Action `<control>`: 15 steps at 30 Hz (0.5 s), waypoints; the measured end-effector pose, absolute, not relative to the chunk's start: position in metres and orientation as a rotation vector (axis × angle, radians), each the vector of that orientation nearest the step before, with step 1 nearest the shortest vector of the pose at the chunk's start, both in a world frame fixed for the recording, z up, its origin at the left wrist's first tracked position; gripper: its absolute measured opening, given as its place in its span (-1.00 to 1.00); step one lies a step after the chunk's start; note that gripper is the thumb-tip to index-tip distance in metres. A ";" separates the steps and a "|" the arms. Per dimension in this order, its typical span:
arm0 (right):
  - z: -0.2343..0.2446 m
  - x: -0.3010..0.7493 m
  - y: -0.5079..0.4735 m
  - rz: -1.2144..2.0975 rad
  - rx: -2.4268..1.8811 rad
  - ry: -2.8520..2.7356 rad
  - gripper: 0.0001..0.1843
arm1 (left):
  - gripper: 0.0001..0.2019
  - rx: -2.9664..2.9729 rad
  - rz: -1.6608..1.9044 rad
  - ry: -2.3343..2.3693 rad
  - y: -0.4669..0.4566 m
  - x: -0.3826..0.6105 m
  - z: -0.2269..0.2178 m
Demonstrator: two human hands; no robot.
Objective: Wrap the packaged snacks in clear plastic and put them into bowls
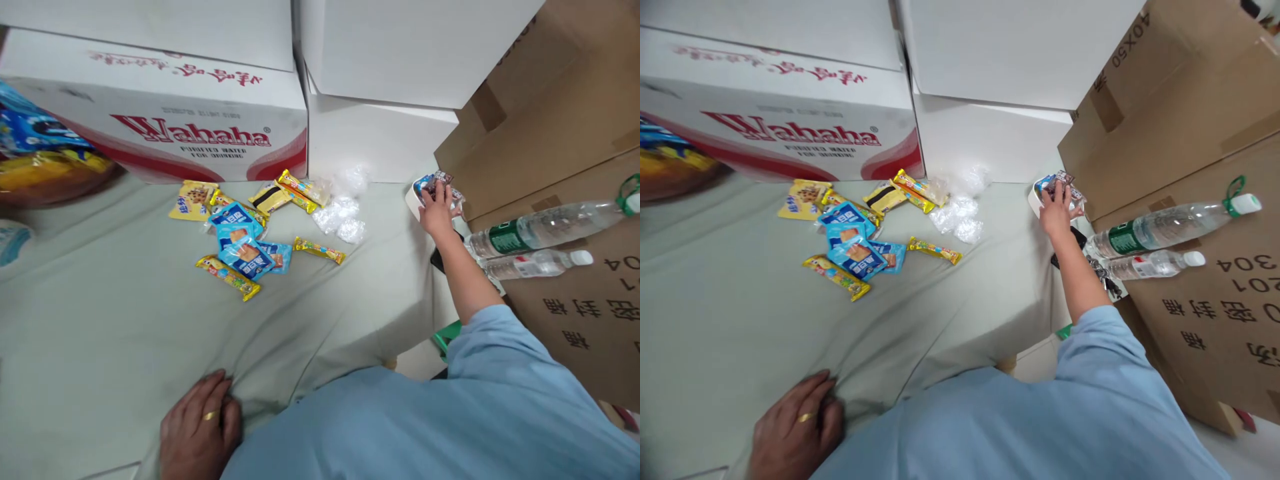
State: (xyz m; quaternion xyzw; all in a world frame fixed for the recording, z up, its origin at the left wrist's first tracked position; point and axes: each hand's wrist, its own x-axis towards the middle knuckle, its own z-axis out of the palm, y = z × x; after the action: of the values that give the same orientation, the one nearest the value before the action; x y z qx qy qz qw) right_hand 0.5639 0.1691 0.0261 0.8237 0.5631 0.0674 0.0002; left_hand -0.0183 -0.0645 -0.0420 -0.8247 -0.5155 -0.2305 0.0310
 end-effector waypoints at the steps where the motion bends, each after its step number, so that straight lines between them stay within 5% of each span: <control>1: 0.026 0.572 0.181 0.203 2.598 1.778 -0.39 | -0.78 -2.541 -0.705 -1.591 -0.065 -0.019 -0.043; 9: 0.036 0.608 0.271 0.044 2.785 1.745 -0.28 | -0.80 -2.510 -0.632 -1.635 -0.065 -0.018 -0.044; 15: 0.042 0.617 0.311 -0.027 2.877 1.616 0.09 | -0.84 -2.509 -0.645 -1.604 -0.065 -0.020 -0.047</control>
State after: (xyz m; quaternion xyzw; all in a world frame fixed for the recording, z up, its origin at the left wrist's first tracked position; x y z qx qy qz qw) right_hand 0.6166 0.3111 0.0416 0.8691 0.4883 -0.0080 -0.0792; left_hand -0.0196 -0.0648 -0.0473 -0.8226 -0.5258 -0.2113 0.0472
